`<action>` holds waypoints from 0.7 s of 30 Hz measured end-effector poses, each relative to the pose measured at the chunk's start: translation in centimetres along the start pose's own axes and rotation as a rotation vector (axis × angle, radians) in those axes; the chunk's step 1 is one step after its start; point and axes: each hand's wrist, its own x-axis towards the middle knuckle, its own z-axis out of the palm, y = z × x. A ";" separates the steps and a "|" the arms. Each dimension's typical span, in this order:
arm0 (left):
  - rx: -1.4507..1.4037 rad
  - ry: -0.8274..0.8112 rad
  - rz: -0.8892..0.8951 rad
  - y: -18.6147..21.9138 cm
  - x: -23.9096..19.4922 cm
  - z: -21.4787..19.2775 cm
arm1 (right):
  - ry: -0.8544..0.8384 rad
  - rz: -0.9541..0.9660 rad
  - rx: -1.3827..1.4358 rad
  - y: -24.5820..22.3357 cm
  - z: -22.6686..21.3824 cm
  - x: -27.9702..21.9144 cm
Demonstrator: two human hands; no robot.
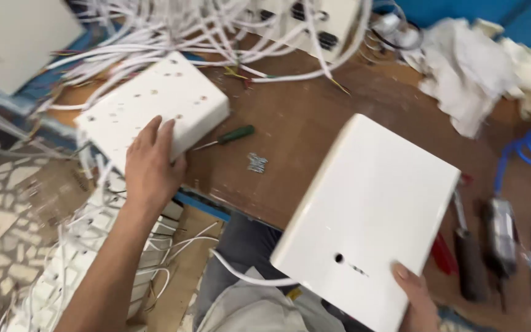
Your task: The person uses a screwdriver to pry open a white plastic electrical enclosure, then uses a rubber mallet to tap the casing closed. They then use a pneumatic screwdriver to drive screws into the enclosure, repeating the process on multiple units.
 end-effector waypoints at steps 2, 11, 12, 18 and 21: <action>-0.421 0.132 0.122 4.3 -0.3 -3.1 | 0.179 0.231 0.294 -15.1 8.8 -17.7; -0.856 -0.318 0.680 20.1 -8.3 -3.3 | 0.151 -0.157 0.309 -15.9 10.8 -19.6; -0.863 -0.325 0.690 20.0 -8.0 -2.6 | 0.164 -0.155 0.312 -16.0 11.4 -19.8; -1.118 -0.117 0.142 18.4 -4.7 -1.4 | -0.335 -0.533 0.169 -19.0 13.4 -20.7; -1.061 -0.122 0.035 16.7 -3.3 -1.6 | -0.336 -0.590 -0.068 -19.6 12.8 -19.1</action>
